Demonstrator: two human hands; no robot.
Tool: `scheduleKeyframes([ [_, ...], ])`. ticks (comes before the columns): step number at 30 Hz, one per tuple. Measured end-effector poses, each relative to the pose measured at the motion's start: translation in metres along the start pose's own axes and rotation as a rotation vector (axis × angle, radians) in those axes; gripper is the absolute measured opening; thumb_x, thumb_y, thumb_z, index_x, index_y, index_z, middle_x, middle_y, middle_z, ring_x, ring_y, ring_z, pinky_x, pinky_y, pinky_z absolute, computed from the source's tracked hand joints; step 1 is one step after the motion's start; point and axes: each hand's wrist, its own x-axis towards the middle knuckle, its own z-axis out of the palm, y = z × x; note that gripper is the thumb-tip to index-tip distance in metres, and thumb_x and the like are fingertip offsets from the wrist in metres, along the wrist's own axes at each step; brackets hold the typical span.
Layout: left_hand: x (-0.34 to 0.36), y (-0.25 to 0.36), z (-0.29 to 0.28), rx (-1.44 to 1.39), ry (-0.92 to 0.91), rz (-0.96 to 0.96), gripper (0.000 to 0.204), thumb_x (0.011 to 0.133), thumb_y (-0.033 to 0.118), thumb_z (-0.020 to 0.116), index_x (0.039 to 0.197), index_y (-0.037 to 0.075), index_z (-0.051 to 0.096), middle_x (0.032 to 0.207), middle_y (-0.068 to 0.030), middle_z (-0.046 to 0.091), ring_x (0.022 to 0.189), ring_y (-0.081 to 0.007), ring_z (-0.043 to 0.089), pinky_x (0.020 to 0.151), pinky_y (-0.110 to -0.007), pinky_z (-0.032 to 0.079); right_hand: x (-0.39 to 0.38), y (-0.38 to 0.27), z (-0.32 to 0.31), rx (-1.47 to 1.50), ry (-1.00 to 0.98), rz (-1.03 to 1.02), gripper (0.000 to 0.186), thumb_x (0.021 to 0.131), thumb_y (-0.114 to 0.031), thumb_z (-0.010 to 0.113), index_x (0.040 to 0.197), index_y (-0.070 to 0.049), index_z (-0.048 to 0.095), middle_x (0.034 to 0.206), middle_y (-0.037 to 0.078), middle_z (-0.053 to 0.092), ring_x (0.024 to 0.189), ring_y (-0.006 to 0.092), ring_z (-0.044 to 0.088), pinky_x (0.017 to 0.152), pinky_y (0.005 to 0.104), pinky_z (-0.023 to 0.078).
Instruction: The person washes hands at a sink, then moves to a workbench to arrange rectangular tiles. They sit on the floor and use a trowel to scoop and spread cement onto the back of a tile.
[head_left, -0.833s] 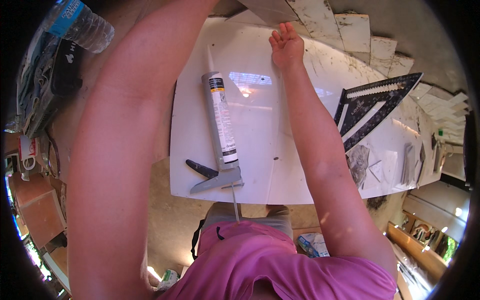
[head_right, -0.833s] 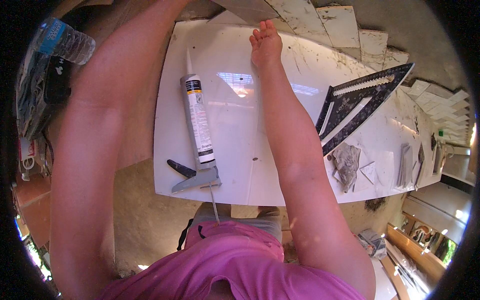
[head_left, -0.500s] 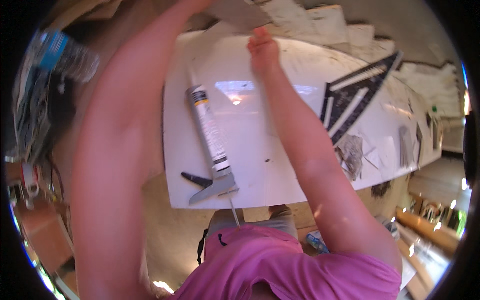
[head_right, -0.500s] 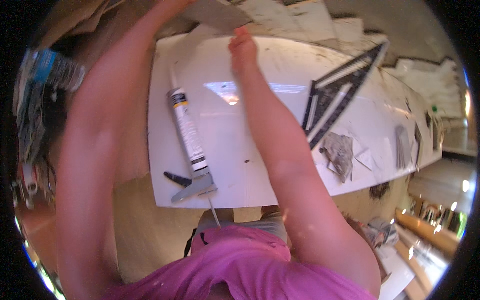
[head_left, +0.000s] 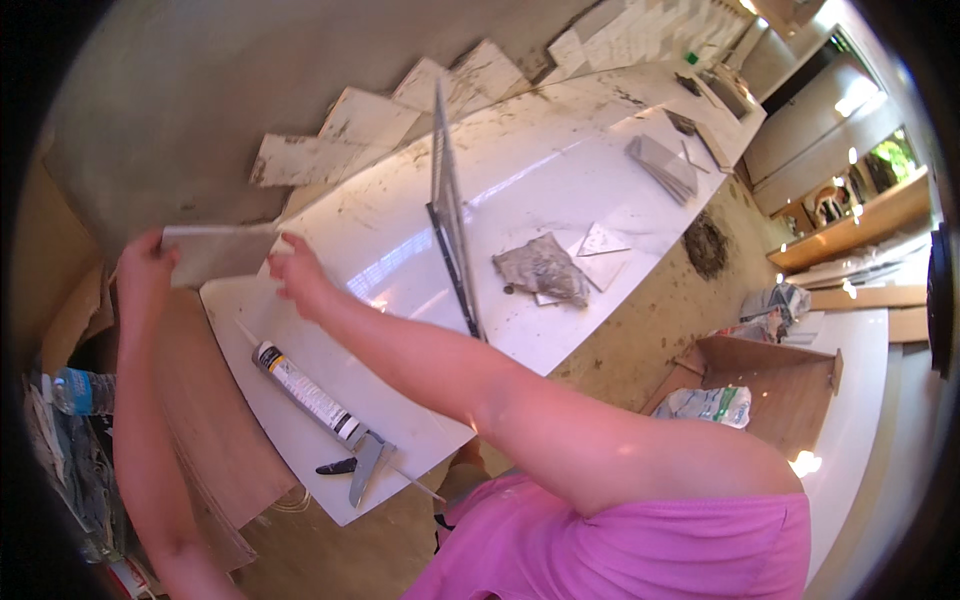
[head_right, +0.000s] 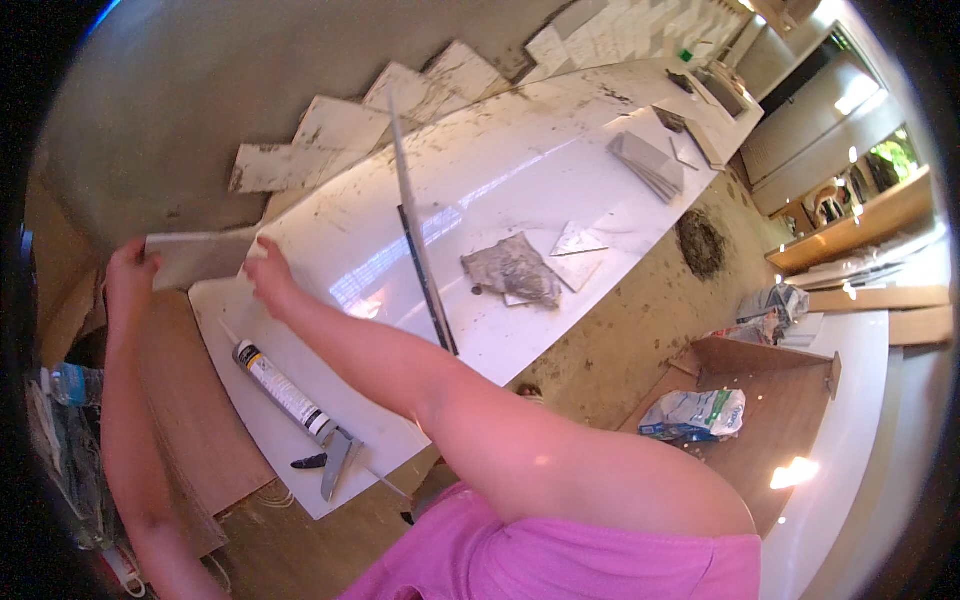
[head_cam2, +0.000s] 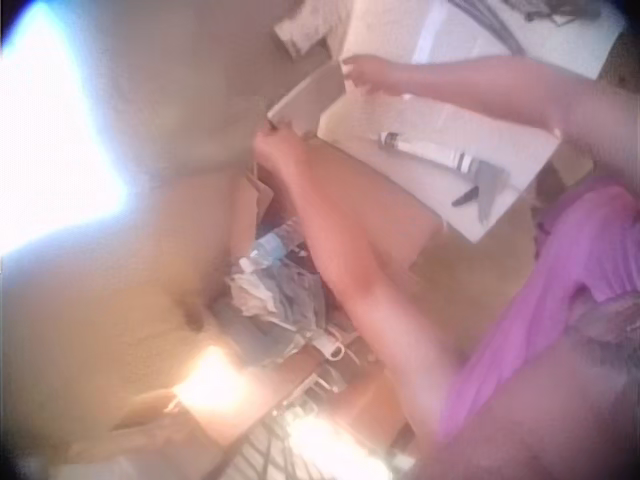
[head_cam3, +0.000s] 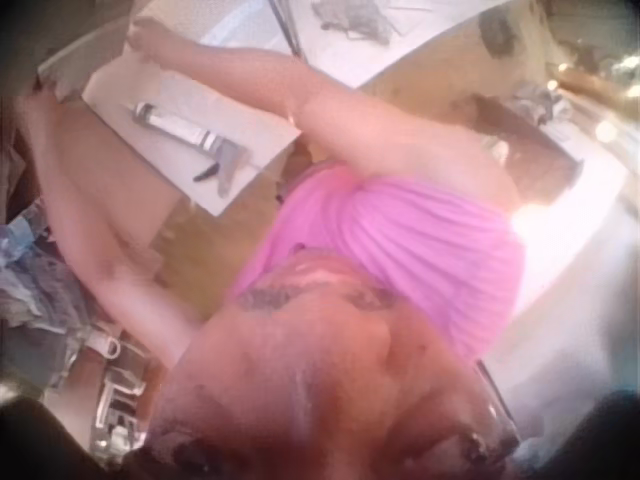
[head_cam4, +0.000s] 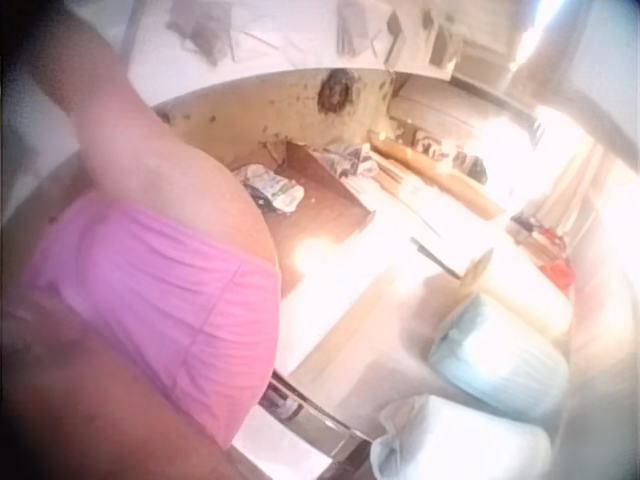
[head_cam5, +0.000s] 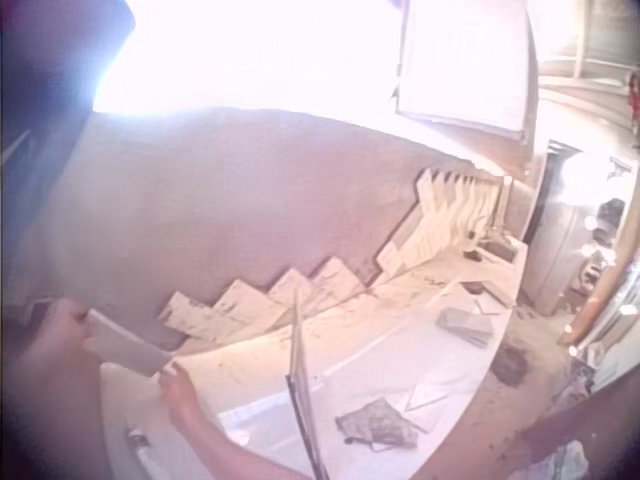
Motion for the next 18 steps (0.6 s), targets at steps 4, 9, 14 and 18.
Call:
scheduleKeyframes([
  [4,-0.067,0.049,-0.071,-0.039,-0.031,0.071,0.027,0.081,0.001,0.065,0.106,-0.006,0.066,0.089,-0.0048,0.067,0.079,-0.0142,0.056,0.075,-0.031,0.047,-0.095,-0.02,0.008,-0.067,-0.167,-0.013,0.065,0.087,-0.018,0.063,0.147,-0.016,0.037,0.109,0.008,0.058,0.094,0.0185,0.058,0.074,0.0355,0.049],
  [9,-0.144,0.143,-0.11,-0.291,-0.165,0.069,0.02,0.077,-0.003,0.06,0.096,-0.005,0.064,0.084,0.0028,0.059,0.079,-0.0079,0.054,0.071,-0.025,0.045,-0.208,-0.074,-0.065,-0.34,-0.393,-0.241,0.038,0.087,-0.015,0.065,0.124,-0.008,0.057,0.105,0.01,0.06,0.091,0.0176,0.059,0.074,0.0322,0.05],
  [14,-0.203,0.262,-0.066,-0.361,-0.264,0.165,0.019,0.075,-0.005,0.062,0.094,-0.007,0.064,0.078,-0.0017,0.061,0.073,-0.0099,0.055,0.067,-0.027,0.046,-0.327,-0.133,-0.182,-0.889,-0.17,-0.806,0.047,0.083,-0.015,0.071,0.126,-0.005,0.057,0.113,0.015,0.059,0.102,0.0286,0.061,0.087,0.0389,0.051],
  [18,-0.229,0.371,0.014,-0.279,-0.374,0.269,0.021,0.078,0.003,0.067,0.095,-0.008,0.065,0.076,-0.0053,0.064,0.071,-0.0119,0.057,0.065,-0.031,0.047,-0.427,-0.176,-0.263,-1.166,0.078,-1.106,0.075,0.076,-0.023,0.079,0.141,-0.009,0.044,0.122,0.019,0.055,0.113,0.0375,0.055,0.097,0.0438,0.046],
])
